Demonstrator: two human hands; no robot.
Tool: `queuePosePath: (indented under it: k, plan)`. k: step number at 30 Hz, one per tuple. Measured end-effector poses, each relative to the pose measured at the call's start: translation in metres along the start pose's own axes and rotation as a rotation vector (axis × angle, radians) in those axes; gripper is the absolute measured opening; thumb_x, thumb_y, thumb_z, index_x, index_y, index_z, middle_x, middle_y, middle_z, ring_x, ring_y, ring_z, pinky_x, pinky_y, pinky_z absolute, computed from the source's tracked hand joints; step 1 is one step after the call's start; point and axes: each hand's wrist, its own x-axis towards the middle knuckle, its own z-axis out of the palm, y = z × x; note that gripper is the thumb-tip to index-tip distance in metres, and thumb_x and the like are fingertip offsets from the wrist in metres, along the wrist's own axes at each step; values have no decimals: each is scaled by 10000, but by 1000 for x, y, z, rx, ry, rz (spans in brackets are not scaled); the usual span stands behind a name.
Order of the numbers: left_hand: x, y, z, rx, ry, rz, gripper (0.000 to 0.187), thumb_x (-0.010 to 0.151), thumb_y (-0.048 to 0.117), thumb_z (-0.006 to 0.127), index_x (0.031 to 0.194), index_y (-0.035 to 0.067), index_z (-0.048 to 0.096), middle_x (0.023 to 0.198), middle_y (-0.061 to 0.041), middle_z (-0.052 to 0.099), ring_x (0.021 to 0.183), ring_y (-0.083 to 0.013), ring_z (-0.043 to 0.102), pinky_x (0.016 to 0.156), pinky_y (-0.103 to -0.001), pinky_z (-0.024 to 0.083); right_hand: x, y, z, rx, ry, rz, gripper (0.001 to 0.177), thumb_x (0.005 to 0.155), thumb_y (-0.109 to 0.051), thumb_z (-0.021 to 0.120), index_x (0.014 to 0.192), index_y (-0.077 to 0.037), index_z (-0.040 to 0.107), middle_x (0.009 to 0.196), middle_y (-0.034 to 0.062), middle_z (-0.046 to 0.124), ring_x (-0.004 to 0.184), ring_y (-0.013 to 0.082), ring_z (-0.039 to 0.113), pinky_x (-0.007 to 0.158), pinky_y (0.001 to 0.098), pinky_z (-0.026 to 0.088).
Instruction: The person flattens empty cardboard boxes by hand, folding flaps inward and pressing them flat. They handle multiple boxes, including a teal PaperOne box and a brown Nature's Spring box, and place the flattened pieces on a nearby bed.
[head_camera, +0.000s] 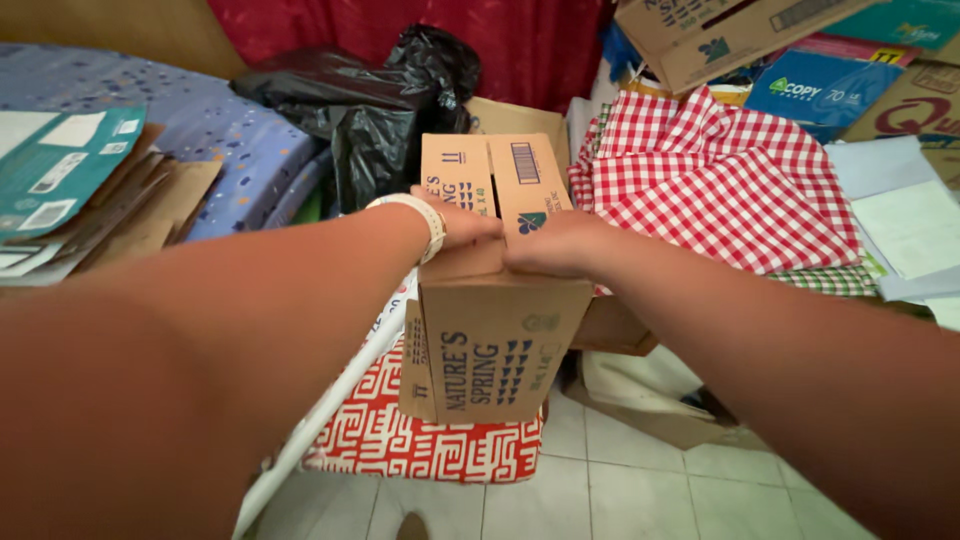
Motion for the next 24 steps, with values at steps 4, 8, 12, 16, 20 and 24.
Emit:
queuePosePath:
  k: [4,8,12,16,20,24]
  plan:
    - [13,-1,-6,209,-115,1,623,785,601,676,1213,159,779,1223,-59,774,1169,-208,706,985,-350,508,24,0,4,-88,-20,-39,691,789,-552,596,1304,-98,668,1305,203,660,1191,337,639,1000,437,478]
    - [6,10,-9,157,-125,-48,615,852,547,642,1357,197,667,1418,-84,634,1301,-252,582,1031,-450,450,57,1,10,-139,-27,-120,713,847,-599,527,1388,-140,602,1405,182,586,1296,348,548,1098,474,367]
    - [2,13,-12,106,-109,-195,616,881,524,598,1426,239,581,1520,-84,518,1365,-318,514,1011,-611,502,84,3,17,-162,-17,-170,736,905,-646,458,1471,-183,535,1506,162,513,1401,358,458,1195,512,256]
    - [20,8,-2,326,-109,-18,668,898,630,520,1388,193,640,1466,-112,561,1322,-278,547,1072,-464,408,90,3,25,-134,-37,-121,770,949,-668,422,1554,-191,436,1606,177,390,1497,393,320,1253,538,159]
    - [43,5,2,477,-149,-63,714,901,675,471,1262,118,735,1268,-136,727,1158,-295,675,988,-450,485,77,-10,31,-89,-22,48,961,940,-701,487,1597,-39,254,1639,268,262,1518,445,226,1233,505,198]
    - [47,13,5,583,-175,-17,675,911,657,453,1247,140,726,1217,-133,744,1117,-300,690,970,-458,494,55,-16,35,36,56,271,1309,854,-749,605,1613,150,33,1635,326,204,1514,426,247,1219,432,284]
